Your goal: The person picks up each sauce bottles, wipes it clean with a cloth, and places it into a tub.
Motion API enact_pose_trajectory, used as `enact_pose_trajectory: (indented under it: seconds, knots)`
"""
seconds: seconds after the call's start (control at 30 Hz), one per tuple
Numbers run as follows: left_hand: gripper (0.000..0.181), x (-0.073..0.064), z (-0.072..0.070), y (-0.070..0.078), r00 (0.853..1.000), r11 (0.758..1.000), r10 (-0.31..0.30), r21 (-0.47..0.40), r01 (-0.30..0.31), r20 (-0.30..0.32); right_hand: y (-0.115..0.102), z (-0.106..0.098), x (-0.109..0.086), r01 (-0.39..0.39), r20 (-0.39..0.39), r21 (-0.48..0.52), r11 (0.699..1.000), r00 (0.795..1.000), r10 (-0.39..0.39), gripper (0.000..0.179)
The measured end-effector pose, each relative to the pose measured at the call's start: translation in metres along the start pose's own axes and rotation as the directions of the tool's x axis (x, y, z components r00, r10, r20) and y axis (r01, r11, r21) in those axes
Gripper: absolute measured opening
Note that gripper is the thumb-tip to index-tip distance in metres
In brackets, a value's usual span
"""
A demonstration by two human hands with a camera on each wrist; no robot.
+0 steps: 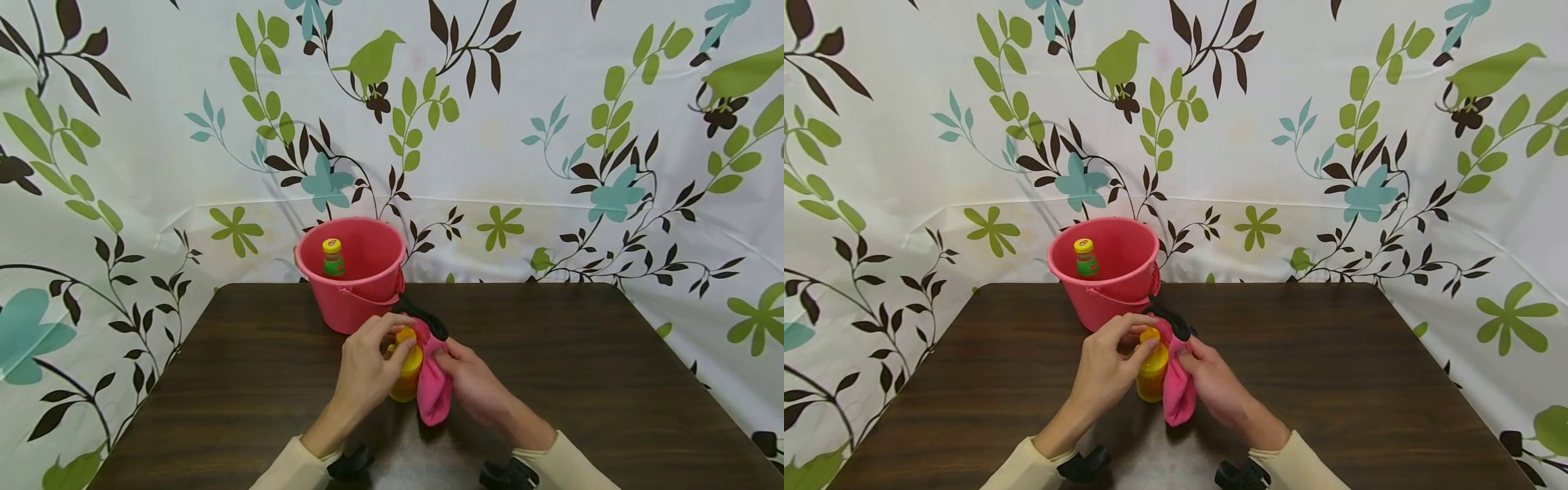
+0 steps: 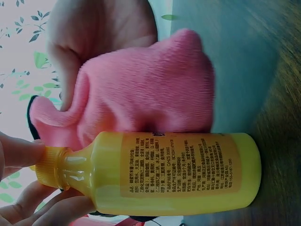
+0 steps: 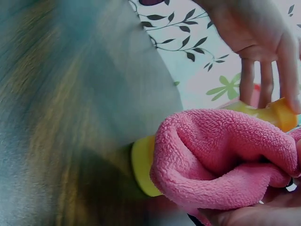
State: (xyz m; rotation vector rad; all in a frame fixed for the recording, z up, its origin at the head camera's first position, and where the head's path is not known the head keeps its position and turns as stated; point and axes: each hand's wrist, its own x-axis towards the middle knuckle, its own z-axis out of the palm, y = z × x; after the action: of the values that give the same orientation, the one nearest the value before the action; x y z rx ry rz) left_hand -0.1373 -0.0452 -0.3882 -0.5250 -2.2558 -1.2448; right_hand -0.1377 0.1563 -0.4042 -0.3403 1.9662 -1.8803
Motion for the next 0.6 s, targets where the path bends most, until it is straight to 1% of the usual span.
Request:
enact_pose_trajectory:
  seconds: [0.17,0.23,0.6]
  knots:
    - [0.027,0.0,0.001,-0.001,1.0,1.0,0.005,0.002,-0.005,-0.001,-0.013,-0.003,-0.006,0.003,0.036,0.056,0.998,0.999,-0.005,0.055]
    - [0.027,0.0,0.001,-0.001,1.0,1.0,0.005,0.004,-0.005,-0.001,-0.017,-0.005,-0.007,0.009,0.035,0.075,0.997,0.999,-0.011,0.057]
    - [0.026,0.0,0.001,0.0,1.0,1.0,0.004,0.02,-0.003,-0.007,-0.049,-0.012,-0.018,0.039,-0.028,0.126,0.991,0.999,-0.036,0.054]
